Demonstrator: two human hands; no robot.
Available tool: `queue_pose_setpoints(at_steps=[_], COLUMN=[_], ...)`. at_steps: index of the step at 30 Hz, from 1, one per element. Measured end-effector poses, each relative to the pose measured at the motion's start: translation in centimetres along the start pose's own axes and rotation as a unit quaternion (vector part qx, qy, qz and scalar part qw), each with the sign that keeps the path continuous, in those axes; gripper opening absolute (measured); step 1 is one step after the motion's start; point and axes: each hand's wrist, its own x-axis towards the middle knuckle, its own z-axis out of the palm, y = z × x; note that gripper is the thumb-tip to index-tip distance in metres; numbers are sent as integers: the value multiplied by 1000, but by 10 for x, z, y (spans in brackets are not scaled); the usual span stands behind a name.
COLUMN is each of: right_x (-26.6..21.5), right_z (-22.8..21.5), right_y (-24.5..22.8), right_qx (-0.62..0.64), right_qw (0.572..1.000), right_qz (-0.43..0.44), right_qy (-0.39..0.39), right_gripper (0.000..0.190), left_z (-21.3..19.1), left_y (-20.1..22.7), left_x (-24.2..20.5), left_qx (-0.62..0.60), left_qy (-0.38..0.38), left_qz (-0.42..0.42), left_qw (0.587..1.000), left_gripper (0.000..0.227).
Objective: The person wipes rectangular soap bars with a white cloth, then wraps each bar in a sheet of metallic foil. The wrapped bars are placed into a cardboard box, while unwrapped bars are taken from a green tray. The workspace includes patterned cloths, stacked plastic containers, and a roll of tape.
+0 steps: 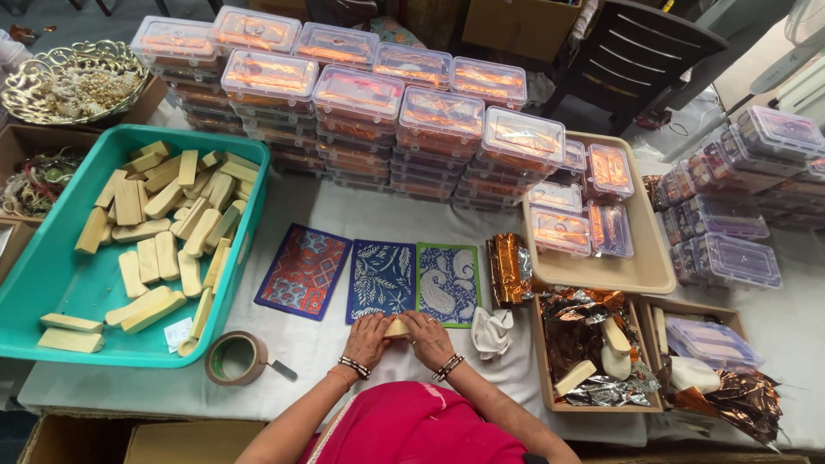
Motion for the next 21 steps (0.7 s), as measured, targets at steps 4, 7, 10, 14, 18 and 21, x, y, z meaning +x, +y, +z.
queue_pose_setpoints(at_steps=[4, 7, 10, 14, 18, 21], right_x=[4, 7, 7, 6, 8, 5], right_z=[-18, -27, -16, -2, -9, 0], right_y=[-1, -2, 4, 13, 15, 27], right_qx=[25, -11, -34, -34, 112, 157], right_qw=[998, 990, 988, 992, 980, 953], right_qz=[8, -3, 5, 6, 164, 252], right_qy=[54, 144, 153, 117, 31, 64], right_gripper=[55, 55, 56, 55, 63, 75], left_z=[-25, -29, -15, 9, 4, 0], left_y=[18, 24, 16, -2, -1, 2], left_x=[23, 38, 40, 37, 38, 39], left_qx=[32, 62, 83, 62, 57, 46], left_qy=[-4, 60, 42, -28, -44, -64], left_qz=[20, 52, 58, 43, 34, 19], left_qw=[999, 995, 994, 997, 997, 997], left_gripper=[66, 66, 67, 69, 69, 69])
